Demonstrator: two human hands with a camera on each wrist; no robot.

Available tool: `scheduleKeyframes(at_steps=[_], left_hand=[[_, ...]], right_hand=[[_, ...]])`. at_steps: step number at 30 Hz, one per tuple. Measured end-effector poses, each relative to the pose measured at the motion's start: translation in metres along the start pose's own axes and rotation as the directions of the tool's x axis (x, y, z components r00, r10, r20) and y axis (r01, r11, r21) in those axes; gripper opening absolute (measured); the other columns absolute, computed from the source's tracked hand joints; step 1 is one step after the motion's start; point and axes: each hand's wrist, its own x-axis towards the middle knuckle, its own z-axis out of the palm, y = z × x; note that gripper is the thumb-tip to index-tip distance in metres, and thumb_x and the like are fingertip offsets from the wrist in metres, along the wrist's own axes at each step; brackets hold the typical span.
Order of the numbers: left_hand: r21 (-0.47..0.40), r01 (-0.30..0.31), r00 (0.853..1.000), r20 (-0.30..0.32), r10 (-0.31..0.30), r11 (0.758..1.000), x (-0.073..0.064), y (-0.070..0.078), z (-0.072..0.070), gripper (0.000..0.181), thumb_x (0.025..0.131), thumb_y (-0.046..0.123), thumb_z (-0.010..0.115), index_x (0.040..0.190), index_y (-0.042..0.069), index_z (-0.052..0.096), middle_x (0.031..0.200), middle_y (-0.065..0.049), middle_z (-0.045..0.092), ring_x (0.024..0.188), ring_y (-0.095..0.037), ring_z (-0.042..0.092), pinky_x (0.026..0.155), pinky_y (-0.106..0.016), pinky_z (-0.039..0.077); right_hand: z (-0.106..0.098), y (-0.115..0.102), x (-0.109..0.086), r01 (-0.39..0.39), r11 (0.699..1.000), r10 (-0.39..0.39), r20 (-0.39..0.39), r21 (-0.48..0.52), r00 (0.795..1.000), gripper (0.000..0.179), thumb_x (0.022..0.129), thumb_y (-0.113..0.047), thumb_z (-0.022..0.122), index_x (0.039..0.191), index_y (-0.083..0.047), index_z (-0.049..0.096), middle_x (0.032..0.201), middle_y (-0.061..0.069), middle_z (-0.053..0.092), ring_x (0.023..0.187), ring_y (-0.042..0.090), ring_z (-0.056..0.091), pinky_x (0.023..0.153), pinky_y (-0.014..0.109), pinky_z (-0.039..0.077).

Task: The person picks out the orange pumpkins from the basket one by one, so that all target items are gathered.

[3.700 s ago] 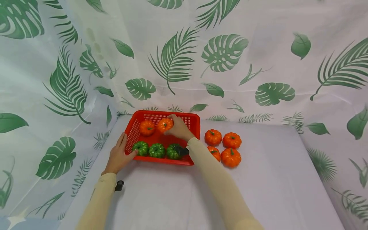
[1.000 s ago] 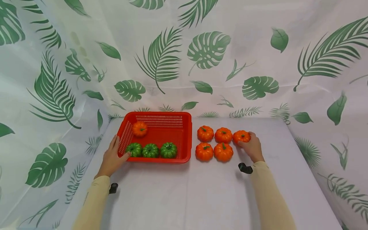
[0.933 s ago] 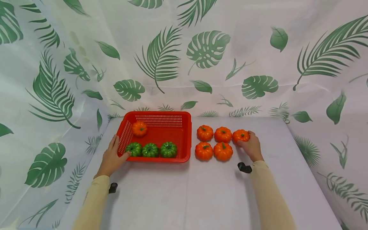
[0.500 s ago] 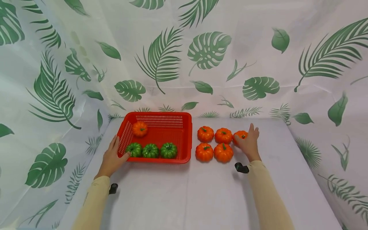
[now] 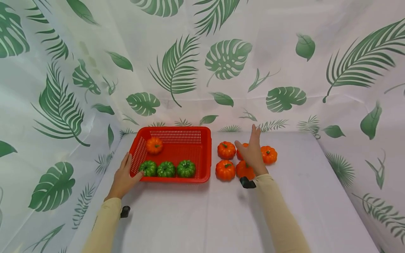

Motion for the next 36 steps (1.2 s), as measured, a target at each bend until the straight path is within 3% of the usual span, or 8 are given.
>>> scheduleKeyframes(at_steps=[5, 13, 23, 36], left_hand=[[0.003, 0.014, 1.0, 0.005, -0.014, 1.0, -0.003, -0.001, 0.0, 0.1, 0.098, 0.038, 0.069, 0.172, 0.003, 0.01, 0.179, -0.013, 0.008, 0.144, -0.061, 0.036, 0.119, -0.074, 0.026], [-0.002, 0.016, 1.0, -0.005, -0.016, 1.0, -0.004, -0.005, 0.002, 0.101, 0.096, 0.038, 0.071, 0.172, 0.003, 0.013, 0.179, -0.015, 0.011, 0.142, -0.061, 0.038, 0.118, -0.073, 0.028], [-0.005, 0.01, 1.0, -0.001, -0.01, 1.0, -0.003, -0.006, 0.004, 0.102, 0.096, 0.039, 0.07, 0.172, 0.004, 0.012, 0.18, -0.01, 0.008, 0.146, -0.059, 0.035, 0.118, -0.073, 0.027], [-0.003, 0.006, 1.0, -0.021, -0.006, 1.0, -0.001, -0.001, 0.001, 0.1, 0.095, 0.037, 0.069, 0.172, 0.003, 0.014, 0.179, -0.012, 0.012, 0.143, -0.061, 0.038, 0.117, -0.073, 0.031]], right_hand=[[0.027, -0.025, 0.0, 0.017, 0.999, -0.021, 0.071, 0.051, 0.997, 0.102, 0.107, -0.038, 0.064, 0.173, -0.021, -0.011, 0.178, 0.011, -0.018, 0.161, 0.047, 0.012, 0.121, 0.069, 0.023], [0.075, -0.06, 0.002, 0.126, 0.99, -0.135, 0.17, 0.064, 0.976, 0.096, 0.105, -0.039, 0.067, 0.175, -0.02, 0.004, 0.18, 0.01, -0.004, 0.16, 0.042, 0.02, 0.121, 0.07, 0.025], [0.127, -0.091, 0.007, 0.257, 0.959, -0.281, 0.284, 0.118, 0.917, 0.094, 0.104, -0.04, 0.07, 0.174, -0.016, 0.013, 0.179, 0.005, 0.013, 0.161, 0.032, 0.02, 0.124, 0.063, 0.025], [0.177, -0.11, 0.027, 0.288, 0.953, -0.297, 0.469, 0.093, 0.832, 0.077, 0.103, -0.04, 0.071, 0.168, -0.016, 0.037, 0.171, 0.004, 0.036, 0.156, 0.028, 0.032, 0.124, 0.056, 0.031]])
